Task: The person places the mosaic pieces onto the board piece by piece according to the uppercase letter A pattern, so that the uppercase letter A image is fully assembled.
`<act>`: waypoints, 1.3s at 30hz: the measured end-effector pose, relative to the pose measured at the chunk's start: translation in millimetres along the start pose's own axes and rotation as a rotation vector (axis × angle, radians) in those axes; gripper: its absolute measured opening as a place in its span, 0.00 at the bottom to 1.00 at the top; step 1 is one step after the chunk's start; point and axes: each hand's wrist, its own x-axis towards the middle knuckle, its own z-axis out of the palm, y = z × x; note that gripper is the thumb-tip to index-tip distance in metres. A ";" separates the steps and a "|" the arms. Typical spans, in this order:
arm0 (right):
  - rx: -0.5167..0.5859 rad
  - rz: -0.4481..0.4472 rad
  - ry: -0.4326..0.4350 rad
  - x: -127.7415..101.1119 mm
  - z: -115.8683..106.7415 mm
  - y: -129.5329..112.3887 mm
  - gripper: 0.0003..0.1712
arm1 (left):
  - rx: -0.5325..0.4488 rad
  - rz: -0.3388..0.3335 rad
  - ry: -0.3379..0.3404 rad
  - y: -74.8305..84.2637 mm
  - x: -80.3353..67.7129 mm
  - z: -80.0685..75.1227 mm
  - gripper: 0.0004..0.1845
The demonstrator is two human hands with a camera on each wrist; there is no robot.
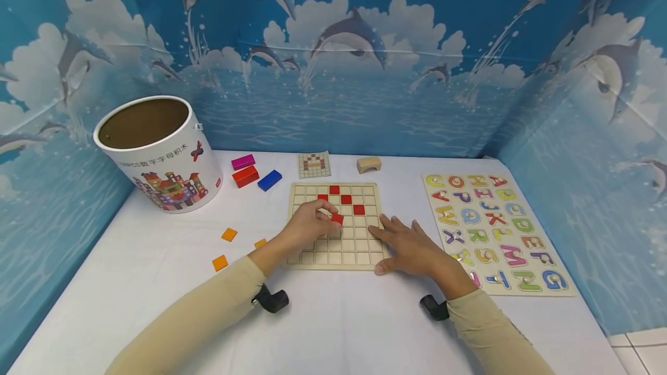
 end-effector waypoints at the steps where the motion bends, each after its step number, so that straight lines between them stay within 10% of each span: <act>1: 0.000 -0.002 0.003 0.0 -0.1 0.0 0.58 | -0.014 -0.015 0.013 2.2 4.6 6.6 0.13; 20: -0.003 -0.023 0.006 -1.7 -0.3 2.6 0.58 | 0.340 0.061 0.170 5.9 40.7 63.3 0.12; 34: 0.018 -0.024 0.004 -3.2 -2.2 2.8 0.57 | 0.340 0.074 0.184 3.5 39.3 62.5 0.16; 39: 0.021 -0.022 0.002 -2.5 -1.9 1.9 0.57 | 0.314 0.101 0.191 14.4 28.2 34.9 0.17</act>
